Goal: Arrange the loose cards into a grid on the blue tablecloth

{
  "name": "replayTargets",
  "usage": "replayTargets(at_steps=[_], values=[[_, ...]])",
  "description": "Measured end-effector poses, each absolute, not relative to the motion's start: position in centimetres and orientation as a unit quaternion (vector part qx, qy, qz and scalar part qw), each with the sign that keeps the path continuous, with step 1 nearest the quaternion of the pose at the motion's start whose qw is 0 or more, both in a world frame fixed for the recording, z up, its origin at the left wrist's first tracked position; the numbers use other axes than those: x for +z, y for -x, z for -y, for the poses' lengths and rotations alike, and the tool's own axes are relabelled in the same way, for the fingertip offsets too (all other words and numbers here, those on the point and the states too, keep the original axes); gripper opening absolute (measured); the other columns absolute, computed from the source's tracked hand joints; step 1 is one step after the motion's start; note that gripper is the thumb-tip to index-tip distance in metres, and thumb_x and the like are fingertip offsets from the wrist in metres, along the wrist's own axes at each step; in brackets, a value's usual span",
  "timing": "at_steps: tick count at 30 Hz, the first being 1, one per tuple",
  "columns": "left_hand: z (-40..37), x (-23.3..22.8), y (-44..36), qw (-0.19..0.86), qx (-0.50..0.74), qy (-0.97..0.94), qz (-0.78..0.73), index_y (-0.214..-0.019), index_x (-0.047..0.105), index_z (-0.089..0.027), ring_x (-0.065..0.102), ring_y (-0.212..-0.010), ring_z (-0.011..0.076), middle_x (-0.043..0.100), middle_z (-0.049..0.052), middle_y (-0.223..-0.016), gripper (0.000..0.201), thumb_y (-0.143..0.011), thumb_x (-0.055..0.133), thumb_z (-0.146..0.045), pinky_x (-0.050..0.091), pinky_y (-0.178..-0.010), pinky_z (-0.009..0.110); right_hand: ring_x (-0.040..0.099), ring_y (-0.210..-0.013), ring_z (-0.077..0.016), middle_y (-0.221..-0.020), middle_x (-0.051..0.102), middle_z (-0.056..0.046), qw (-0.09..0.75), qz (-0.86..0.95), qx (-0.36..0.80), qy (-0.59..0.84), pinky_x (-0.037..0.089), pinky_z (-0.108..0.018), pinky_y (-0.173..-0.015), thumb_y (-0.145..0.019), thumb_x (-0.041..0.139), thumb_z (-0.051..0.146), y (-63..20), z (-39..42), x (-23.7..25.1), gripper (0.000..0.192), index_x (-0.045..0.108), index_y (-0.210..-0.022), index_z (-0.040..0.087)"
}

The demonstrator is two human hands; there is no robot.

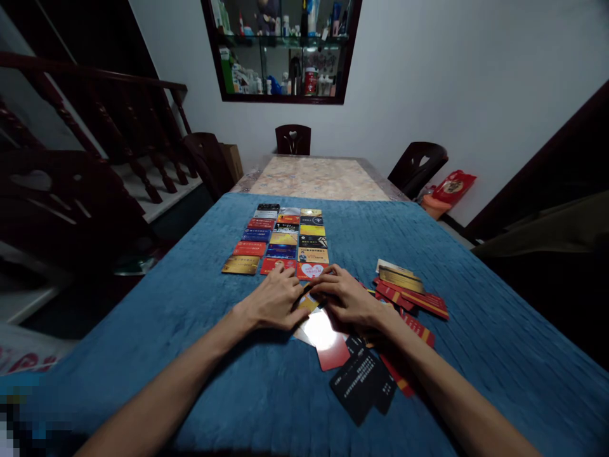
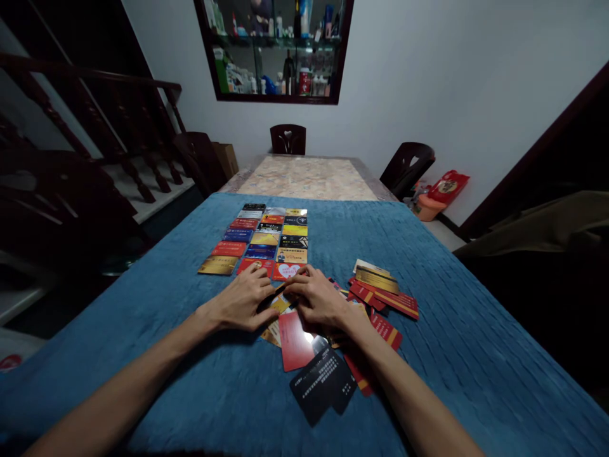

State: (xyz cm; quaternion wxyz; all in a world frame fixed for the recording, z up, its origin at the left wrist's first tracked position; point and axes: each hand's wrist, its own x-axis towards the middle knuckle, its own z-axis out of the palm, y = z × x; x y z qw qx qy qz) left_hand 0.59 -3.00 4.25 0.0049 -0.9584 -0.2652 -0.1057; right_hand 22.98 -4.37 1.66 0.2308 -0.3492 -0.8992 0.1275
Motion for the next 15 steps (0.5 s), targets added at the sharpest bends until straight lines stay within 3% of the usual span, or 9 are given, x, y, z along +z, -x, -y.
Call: replayTargets(at_steps=[10,15], values=[[3.32,4.10,-0.70,0.000,-0.104,0.957,0.270,-0.111,0.066,-0.014,0.057,-0.095,0.0314,0.068,0.014,-0.096,0.045,-0.085,0.057,-0.050,0.041,-0.092,0.051,0.054,-0.101,-0.0235,-0.112,0.072,-0.006,0.243,0.898,0.126,0.345,0.045,-0.045,-0.093,-0.093,0.053,0.018,-23.05,4.61,1.82,0.025,0.072,-0.108,0.024],[3.50,4.04,-0.74,0.002,-0.103,0.956,0.275,-0.114,0.064,-0.014,0.056,-0.096,0.0322,0.067,0.014,-0.099,0.050,-0.085,0.055,-0.053,0.040,-0.094,0.052,0.054,-0.097,-0.0222,-0.110,0.072,-0.006,0.232,0.903,0.110,0.344,0.044,-0.042,-0.091,-0.093,0.055,0.019,-23.05,4.59,1.89,0.022,0.071,-0.106,0.023]])
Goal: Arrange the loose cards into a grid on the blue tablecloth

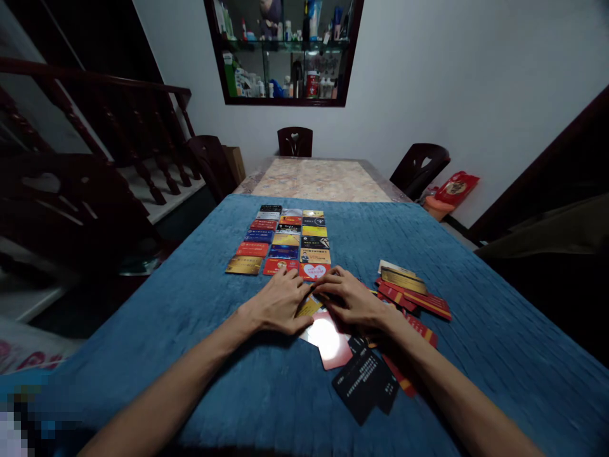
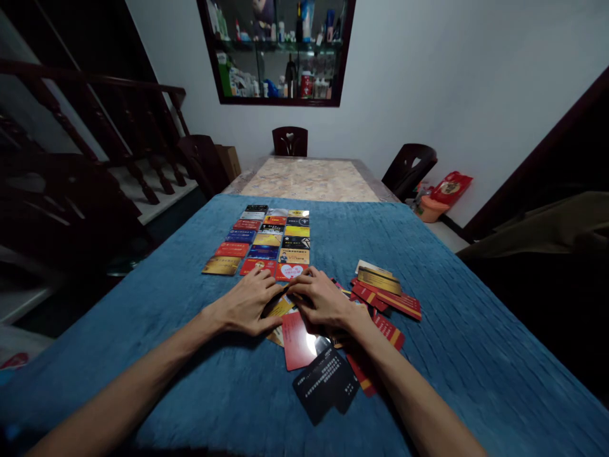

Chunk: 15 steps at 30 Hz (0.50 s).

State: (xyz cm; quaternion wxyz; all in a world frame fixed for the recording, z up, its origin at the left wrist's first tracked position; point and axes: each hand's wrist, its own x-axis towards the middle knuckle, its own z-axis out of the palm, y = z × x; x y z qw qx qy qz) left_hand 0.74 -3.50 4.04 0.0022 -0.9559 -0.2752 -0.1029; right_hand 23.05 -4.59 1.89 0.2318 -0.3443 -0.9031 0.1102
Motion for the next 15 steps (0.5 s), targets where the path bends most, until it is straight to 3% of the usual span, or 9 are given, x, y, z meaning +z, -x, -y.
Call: replayTargets(at_steps=[10,15], values=[[3.60,4.38,-0.84,0.006,-0.092,0.958,0.273,-0.104,0.067,-0.015,0.056,-0.091,0.0298,0.067,0.013,-0.094,0.040,-0.082,0.058,-0.046,0.043,-0.091,0.050,0.052,-0.100,-0.0239,-0.110,0.071,-0.007,0.216,0.904,0.121,0.348,0.045,-0.042,-0.090,-0.091,0.057,0.019,-23.14,4.75,2.12,0.022,0.071,-0.108,0.022],[3.14,4.89,-0.62,-0.021,-0.094,0.958,0.269,-0.080,0.067,-0.018,0.058,-0.084,0.0261,0.067,0.009,-0.081,0.022,-0.080,0.060,-0.038,0.045,-0.087,0.045,0.053,-0.103,-0.0246,-0.111,0.070,-0.009,0.226,0.904,0.133,0.338,0.044,-0.046,-0.095,-0.090,0.058,0.020,-23.32,4.78,2.14,0.025,0.070,-0.113,0.022]])
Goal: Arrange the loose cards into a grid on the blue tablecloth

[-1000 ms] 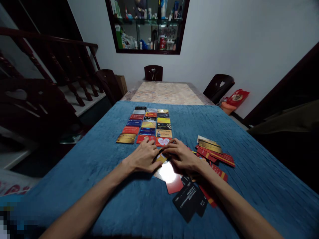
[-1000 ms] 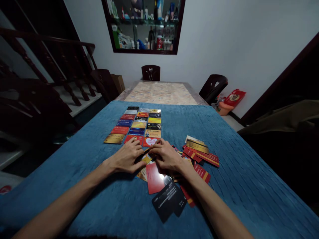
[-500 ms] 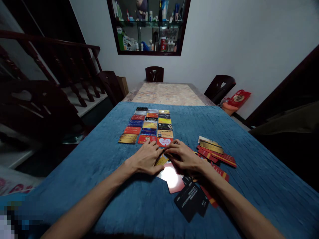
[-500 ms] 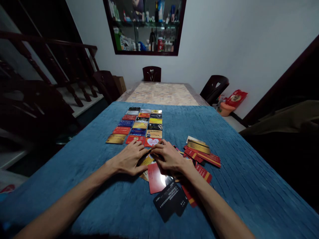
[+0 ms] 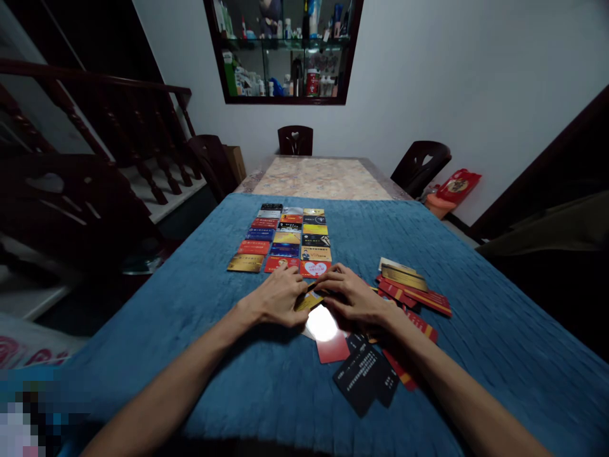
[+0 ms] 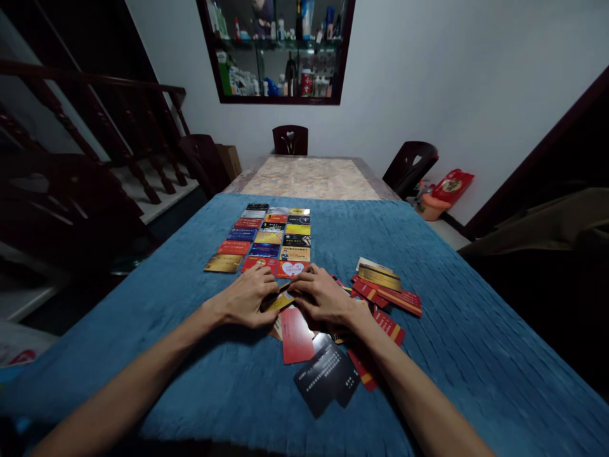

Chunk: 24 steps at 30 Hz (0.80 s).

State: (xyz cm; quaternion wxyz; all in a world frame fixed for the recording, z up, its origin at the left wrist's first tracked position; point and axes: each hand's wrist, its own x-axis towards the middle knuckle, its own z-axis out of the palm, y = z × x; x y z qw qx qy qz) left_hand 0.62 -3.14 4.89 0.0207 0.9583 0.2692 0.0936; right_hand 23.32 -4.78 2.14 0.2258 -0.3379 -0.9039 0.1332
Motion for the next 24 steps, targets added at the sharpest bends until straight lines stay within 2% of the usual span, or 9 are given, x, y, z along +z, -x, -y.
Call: replayTargets(at_steps=[4,11,16,24], values=[[2.4,5.2,-0.2,0.061,0.108,-0.958,-0.259,-0.069,0.066,-0.019,0.058,-0.076,0.0216,0.065,0.006,-0.071,0.019,-0.081,0.057,-0.031,0.046,-0.075,0.036,0.053,-0.101,-0.0247,-0.109,0.071,-0.009,0.264,0.896,0.132,0.332,0.045,-0.046,-0.092,-0.093,0.054,0.022,-23.5,4.3,1.4,0.026,0.070,-0.113,0.023],[1.2,5.0,0.5,0.166,0.170,-0.935,-0.264,-0.073,0.071,-0.016,0.059,-0.068,0.0145,0.069,0.003,-0.072,0.020,-0.081,0.052,-0.017,0.044,-0.068,0.026,0.055,-0.090,-0.0227,-0.092,0.071,-0.009,0.344,0.856,0.110,0.371,0.049,-0.039,-0.080,-0.097,0.049,0.022,-23.3,4.1,0.7,0.024,0.072,-0.103,0.022],[0.3,4.2,0.9,0.176,0.229,-0.914,-0.286,-0.075,0.071,-0.014,0.060,-0.068,0.0125,0.069,0.002,-0.072,0.018,-0.081,0.054,-0.012,0.043,-0.066,0.022,0.057,-0.086,-0.0208,-0.087,0.066,-0.008,0.377,0.835,0.100,0.387,0.049,-0.033,-0.073,-0.091,0.054,0.012,-23.3,4.1,0.3,0.021,0.071,-0.103,0.020],[-0.2,3.9,1.0,0.171,0.215,-0.915,-0.294,-0.077,0.070,-0.014,0.057,-0.068,0.0119,0.068,0.001,-0.074,0.018,-0.081,0.054,-0.008,0.041,-0.065,0.022,0.058,-0.085,-0.0205,-0.088,0.065,-0.006,0.391,0.831,0.075,0.389,0.049,-0.033,-0.073,-0.088,0.055,0.007,-23.1,4.1,-0.2,0.027,0.069,-0.105,0.022]])
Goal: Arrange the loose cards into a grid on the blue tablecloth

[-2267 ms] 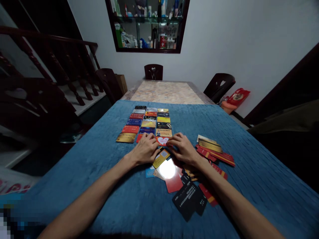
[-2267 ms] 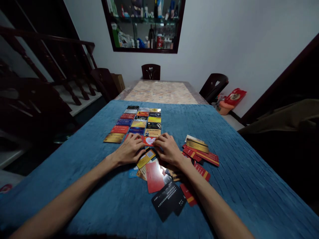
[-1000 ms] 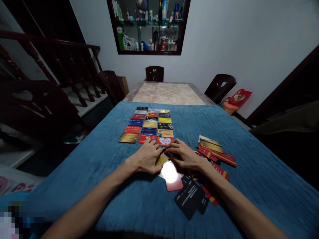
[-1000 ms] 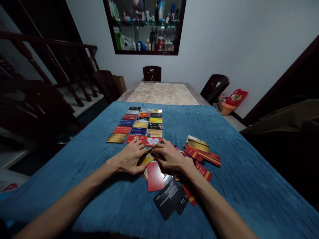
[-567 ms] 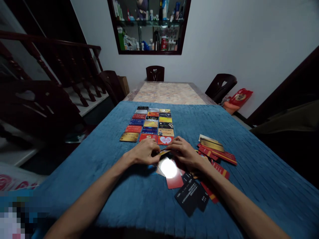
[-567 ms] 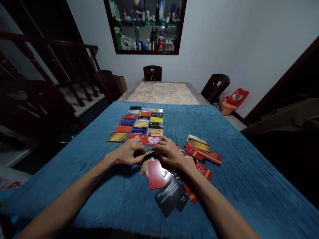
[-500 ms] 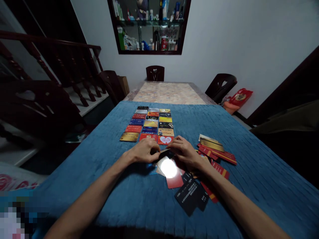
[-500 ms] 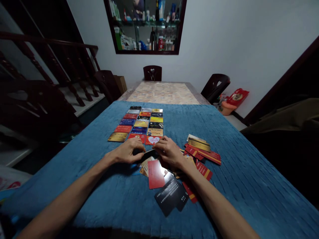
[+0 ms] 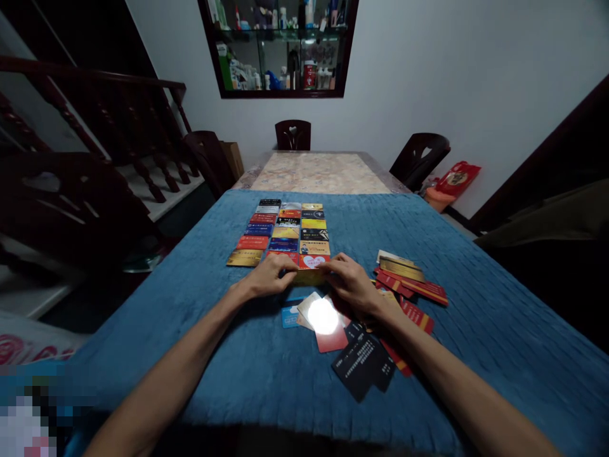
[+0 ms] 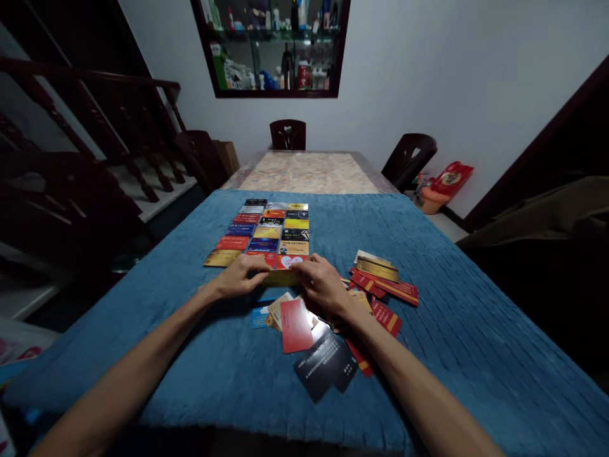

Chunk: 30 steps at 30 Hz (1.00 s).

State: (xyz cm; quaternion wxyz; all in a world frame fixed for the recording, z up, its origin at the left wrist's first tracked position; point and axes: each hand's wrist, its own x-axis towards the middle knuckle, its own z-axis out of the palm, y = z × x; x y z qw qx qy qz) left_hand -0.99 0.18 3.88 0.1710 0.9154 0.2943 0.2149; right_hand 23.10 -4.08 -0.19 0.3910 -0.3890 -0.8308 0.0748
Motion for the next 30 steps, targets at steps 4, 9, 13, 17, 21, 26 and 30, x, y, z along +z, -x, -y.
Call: replayTargets(at_steps=[4,9,13,17,21,26,30], values=[[-0.1,4.1,1.0,0.166,0.201,-0.919,-0.295,-0.076,0.069,-0.014,0.055,-0.068,0.0118,0.066,0.002,-0.075,0.019,-0.082,0.052,-0.006,0.040,-0.065,0.022,0.058,-0.086,-0.0215,-0.089,0.066,-0.007,0.388,0.833,0.061,0.390,0.050,-0.036,-0.075,-0.089,0.055,0.009,-23.1,4.0,-0.5,0.029,0.067,-0.112,0.022],[-0.2,4.1,1.1,0.161,0.185,-0.922,-0.301,-0.074,0.068,-0.014,0.054,-0.066,0.0118,0.065,0.002,-0.074,0.021,-0.082,0.050,-0.006,0.039,-0.063,0.023,0.059,-0.086,-0.0219,-0.093,0.065,-0.009,0.387,0.831,0.033,0.398,0.051,-0.036,-0.074,-0.091,0.055,0.014,-23.1,3.9,-0.8,0.032,0.064,-0.121,0.022],[-0.4,3.7,1.1,0.162,0.196,-0.920,-0.297,-0.083,0.071,-0.014,0.060,-0.073,0.0141,0.069,0.003,-0.080,0.023,-0.081,0.050,-0.005,0.044,-0.069,0.025,0.059,-0.086,-0.0213,-0.093,0.065,-0.008,0.381,0.832,0.032,0.403,0.051,-0.035,-0.074,-0.091,0.056,0.013,-23.1,3.8,-0.8,0.031,0.065,-0.119,0.023],[-0.3,3.4,1.1,0.173,0.226,-0.911,-0.297,-0.104,0.071,-0.016,0.066,-0.088,0.0166,0.074,0.005,-0.098,0.035,-0.077,0.051,-0.004,0.049,-0.080,0.027,0.058,-0.085,-0.0211,-0.093,0.066,-0.008,0.385,0.834,0.029,0.394,0.051,-0.035,-0.074,-0.092,0.054,0.013,-23.1,3.9,-0.7,0.029,0.065,-0.117,0.022],[0.1,3.6,0.9,0.166,0.222,-0.920,-0.278,-0.103,0.071,-0.016,0.066,-0.090,0.0172,0.074,0.005,-0.099,0.034,-0.076,0.053,-0.004,0.049,-0.082,0.027,0.056,-0.086,-0.0227,-0.092,0.069,-0.009,0.395,0.839,0.000,0.373,0.052,-0.037,-0.074,-0.095,0.052,0.016,-23.0,4.0,-0.3,0.028,0.065,-0.119,0.022],[0.7,3.9,0.3,0.162,0.223,-0.921,-0.275,-0.093,0.071,-0.014,0.063,-0.080,0.0160,0.073,0.004,-0.089,0.023,-0.078,0.055,-0.007,0.046,-0.073,0.025,0.055,-0.086,-0.0231,-0.091,0.070,-0.008,0.433,0.833,-0.033,0.343,0.052,-0.037,-0.073,-0.096,0.050,0.018,-22.9,4.4,0.5,0.028,0.064,-0.121,0.022],[1.2,3.7,-0.4,0.174,0.231,-0.915,-0.281,-0.084,0.070,-0.014,0.059,-0.072,0.0142,0.071,0.003,-0.081,0.018,-0.080,0.054,-0.009,0.042,-0.069,0.025,0.056,-0.085,-0.0228,-0.092,0.069,-0.008,0.458,0.826,-0.039,0.326,0.053,-0.038,-0.073,-0.096,0.051,0.018,-22.8,4.7,0.8,0.030,0.063,-0.122,0.023]])
